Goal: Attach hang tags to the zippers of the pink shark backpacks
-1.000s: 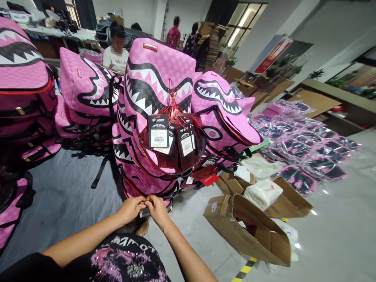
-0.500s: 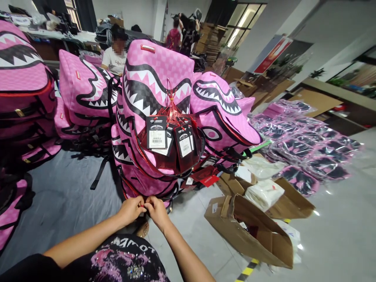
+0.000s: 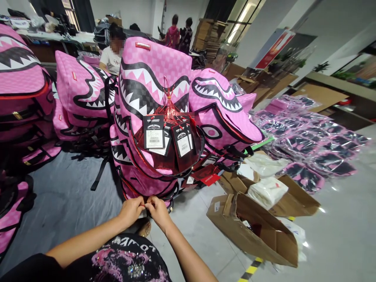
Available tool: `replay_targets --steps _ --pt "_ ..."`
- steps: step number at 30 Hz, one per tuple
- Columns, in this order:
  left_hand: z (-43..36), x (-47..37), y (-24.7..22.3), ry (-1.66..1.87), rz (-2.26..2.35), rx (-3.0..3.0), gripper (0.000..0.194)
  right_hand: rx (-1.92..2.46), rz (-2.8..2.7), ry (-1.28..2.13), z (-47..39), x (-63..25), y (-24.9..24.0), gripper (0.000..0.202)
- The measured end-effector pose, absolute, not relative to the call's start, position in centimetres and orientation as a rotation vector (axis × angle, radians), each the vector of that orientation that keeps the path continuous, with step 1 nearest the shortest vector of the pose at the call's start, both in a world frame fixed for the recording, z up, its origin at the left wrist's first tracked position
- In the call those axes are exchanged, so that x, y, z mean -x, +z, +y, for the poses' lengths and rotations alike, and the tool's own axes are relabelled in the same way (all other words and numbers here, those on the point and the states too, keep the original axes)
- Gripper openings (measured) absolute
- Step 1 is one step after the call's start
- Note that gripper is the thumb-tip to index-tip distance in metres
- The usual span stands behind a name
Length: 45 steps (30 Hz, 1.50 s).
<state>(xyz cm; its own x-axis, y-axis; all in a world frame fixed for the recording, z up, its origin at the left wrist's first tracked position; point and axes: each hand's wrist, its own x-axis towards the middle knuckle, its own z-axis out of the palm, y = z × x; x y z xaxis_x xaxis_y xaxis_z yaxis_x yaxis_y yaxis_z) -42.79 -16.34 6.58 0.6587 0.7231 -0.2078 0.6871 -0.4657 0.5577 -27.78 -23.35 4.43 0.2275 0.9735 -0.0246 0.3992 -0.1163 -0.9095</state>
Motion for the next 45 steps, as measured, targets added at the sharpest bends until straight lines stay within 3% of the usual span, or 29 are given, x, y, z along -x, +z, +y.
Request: replay_targets --steps 24,30,33,36,39,41,45 --pt "-17.0 41.7 6.6 -0.028 1.005 -2.393 0.017 1.553 -1.112 1.061 -23.8 26.6 2.7 0.016" --pt "-17.8 41.4 7.8 0.055 0.994 -2.337 0.013 1.604 -1.247 0.93 -24.5 26.4 3.9 0.017" --pt "-17.4 43.2 12.0 0.389 0.823 -2.29 0.018 1.637 -1.445 0.8 -26.6 21.8 6.4 0.024" --pt "-15.7 44.6 20.3 1.002 0.651 -2.338 0.012 1.835 -1.622 0.647 -28.0 14.1 12.3 0.03" --pt "-12.0 42.4 30.0 1.414 0.598 -2.561 0.014 1.944 -1.467 -0.109 -25.5 8.3 21.3 0.029" --pt "-8.7 38.3 35.1 1.329 0.531 -2.813 0.021 1.811 -1.499 -0.385 -21.4 7.3 27.4 0.021" --pt "-2.7 28.8 39.4 1.004 0.499 -3.172 0.031 1.802 -1.606 -0.229 -11.6 9.4 34.4 0.027"
